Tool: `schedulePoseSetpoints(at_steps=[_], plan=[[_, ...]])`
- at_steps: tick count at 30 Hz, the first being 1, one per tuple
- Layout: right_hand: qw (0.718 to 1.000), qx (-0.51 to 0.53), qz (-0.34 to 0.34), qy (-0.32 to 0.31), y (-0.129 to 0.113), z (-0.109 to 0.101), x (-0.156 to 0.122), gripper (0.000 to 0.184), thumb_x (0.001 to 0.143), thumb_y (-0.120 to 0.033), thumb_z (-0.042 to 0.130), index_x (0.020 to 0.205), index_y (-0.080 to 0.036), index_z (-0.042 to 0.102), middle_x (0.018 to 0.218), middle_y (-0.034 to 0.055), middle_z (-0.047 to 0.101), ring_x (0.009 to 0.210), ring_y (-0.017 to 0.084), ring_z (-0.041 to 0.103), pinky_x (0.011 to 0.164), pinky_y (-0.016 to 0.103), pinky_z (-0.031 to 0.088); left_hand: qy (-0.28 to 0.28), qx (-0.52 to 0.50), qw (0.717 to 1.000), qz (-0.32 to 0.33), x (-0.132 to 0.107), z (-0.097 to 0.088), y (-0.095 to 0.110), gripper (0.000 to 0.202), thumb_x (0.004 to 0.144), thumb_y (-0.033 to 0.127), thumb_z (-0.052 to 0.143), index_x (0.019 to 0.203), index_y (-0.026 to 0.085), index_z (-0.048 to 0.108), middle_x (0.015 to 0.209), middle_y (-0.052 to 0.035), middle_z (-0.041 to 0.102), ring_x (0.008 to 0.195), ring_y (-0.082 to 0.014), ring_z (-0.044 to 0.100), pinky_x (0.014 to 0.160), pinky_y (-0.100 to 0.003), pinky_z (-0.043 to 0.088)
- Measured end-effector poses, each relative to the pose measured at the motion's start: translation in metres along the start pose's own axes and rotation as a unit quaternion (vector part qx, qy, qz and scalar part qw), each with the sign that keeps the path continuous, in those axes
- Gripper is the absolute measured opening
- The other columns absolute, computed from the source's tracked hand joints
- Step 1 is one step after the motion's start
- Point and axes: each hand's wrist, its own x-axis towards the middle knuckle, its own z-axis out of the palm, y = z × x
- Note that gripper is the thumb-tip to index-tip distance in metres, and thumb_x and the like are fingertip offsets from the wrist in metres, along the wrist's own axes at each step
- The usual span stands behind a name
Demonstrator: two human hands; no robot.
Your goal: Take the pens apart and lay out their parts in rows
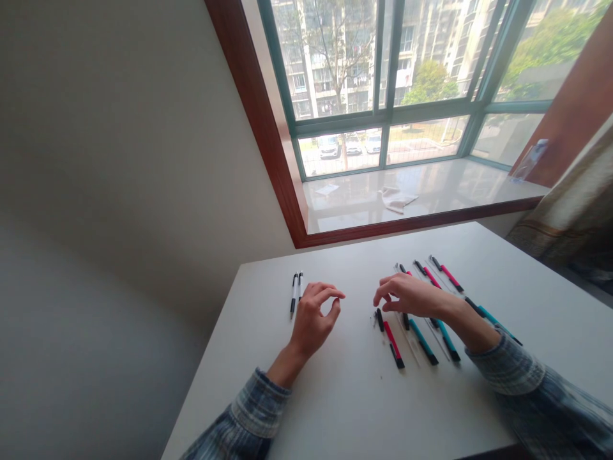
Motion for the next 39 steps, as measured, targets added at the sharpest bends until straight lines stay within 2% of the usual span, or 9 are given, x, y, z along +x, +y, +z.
schedulePoseSetpoints(at_steps=[4, 12, 16, 18, 23, 27, 30, 34, 39], plan=[[1.000, 0.007, 0.000, -0.007, 0.003, 0.002, 0.001, 0.020, 0.092, -0.030, 0.065, 0.106, -0.025, 0.078, 0.099, 0.0052, 0.070, 0.080, 0.018, 0.064, 0.072, 0.029, 0.046, -0.004, -0.004, 1.000, 0.001, 0.000, 0.000, 0.002, 0.018, 0.091, 0.017, 0.058, 0.090, 0.026, 0.074, 0.097, -0.0038, 0.071, 0.101, -0.0245, 0.062, 0.093, -0.041, 0.050], [1.000, 0.009, -0.007, -0.023, 0.007, -0.001, -0.001, 0.016, 0.092, -0.029, 0.066, 0.099, -0.023, 0.079, 0.096, 0.0050, 0.070, 0.080, 0.017, 0.064, 0.073, 0.029, 0.046, 0.000, -0.003, 1.000, 0.002, -0.001, 0.000, 0.003, 0.018, 0.091, 0.017, 0.059, 0.088, 0.026, 0.074, 0.096, -0.0037, 0.071, 0.099, -0.0241, 0.063, 0.092, -0.041, 0.050], [0.999, 0.031, 0.003, -0.020, 0.007, -0.013, -0.007, 0.021, 0.092, -0.038, 0.065, 0.099, -0.022, 0.077, 0.096, 0.0063, 0.070, 0.082, 0.019, 0.064, 0.071, 0.030, 0.047, 0.005, -0.006, 1.000, 0.003, -0.002, 0.000, 0.003, 0.018, 0.091, 0.017, 0.058, 0.089, 0.026, 0.074, 0.095, -0.0039, 0.072, 0.099, -0.0239, 0.063, 0.092, -0.041, 0.050], [0.999, 0.040, 0.003, -0.004, 0.004, -0.015, -0.007, 0.026, 0.093, -0.042, 0.063, 0.100, -0.022, 0.077, 0.097, 0.0071, 0.070, 0.082, 0.020, 0.064, 0.069, 0.030, 0.047, 0.002, -0.018, 1.000, -0.005, -0.003, 0.000, 0.004, 0.017, 0.092, 0.020, 0.059, 0.091, 0.025, 0.074, 0.095, -0.0040, 0.072, 0.094, -0.0226, 0.063, 0.086, -0.038, 0.052], [0.997, 0.014, -0.035, 0.065, -0.016, 0.002, 0.001, 0.022, 0.098, -0.037, 0.060, 0.104, -0.022, 0.076, 0.100, 0.0066, 0.071, 0.081, 0.017, 0.065, 0.074, 0.030, 0.048, -0.053, -0.085, 0.994, -0.030, -0.003, 0.000, 0.008, 0.017, 0.094, 0.033, 0.064, 0.105, 0.024, 0.073, 0.093, -0.0035, 0.074, 0.077, -0.0176, 0.063, 0.065, -0.030, 0.051], [0.992, -0.016, -0.059, 0.106, -0.036, 0.020, 0.002, 0.019, 0.100, -0.032, 0.060, 0.105, -0.023, 0.075, 0.101, 0.0056, 0.071, 0.086, 0.018, 0.066, 0.077, 0.030, 0.048, -0.109, -0.091, 0.990, -0.010, -0.004, 0.000, 0.011, 0.024, 0.088, 0.041, 0.074, 0.106, 0.025, 0.074, 0.088, -0.0031, 0.075, 0.077, -0.0187, 0.064, 0.066, -0.030, 0.050], [0.992, -0.015, -0.061, 0.113, -0.042, 0.023, -0.002, 0.018, 0.099, -0.032, 0.061, 0.107, -0.023, 0.075, 0.099, 0.0051, 0.071, 0.088, 0.018, 0.066, 0.077, 0.030, 0.049, -0.119, -0.081, 0.990, -0.002, -0.005, 0.000, 0.014, 0.017, 0.091, 0.038, 0.071, 0.101, 0.026, 0.076, 0.086, -0.0029, 0.076, 0.076, -0.0186, 0.064, 0.069, -0.032, 0.050], [0.994, -0.014, -0.036, 0.103, -0.032, 0.019, -0.008, 0.020, 0.094, -0.034, 0.069, 0.111, -0.024, 0.074, 0.102, 0.0050, 0.073, 0.088, 0.019, 0.067, 0.079, 0.030, 0.049, -0.101, -0.069, 0.993, -0.003, -0.005, 0.000, 0.015, 0.012, 0.093, 0.035, 0.068, 0.093, 0.026, 0.076, 0.087, -0.0024, 0.077, 0.078, -0.0192, 0.064, 0.068, -0.032, 0.050], [0.997, -0.035, -0.021, 0.059, -0.013, 0.020, -0.011, 0.017, 0.088, -0.033, 0.075, 0.104, -0.025, 0.078, 0.094, 0.0040, 0.076, 0.090, 0.022, 0.068, 0.080, 0.031, 0.047, -0.083, -0.084, 0.993, -0.021, -0.006, 0.000, 0.011, 0.010, 0.092, 0.031, 0.069, 0.095, 0.025, 0.076, 0.090, -0.0025, 0.077, 0.079, -0.0180, 0.065, 0.068, -0.030, 0.049]])
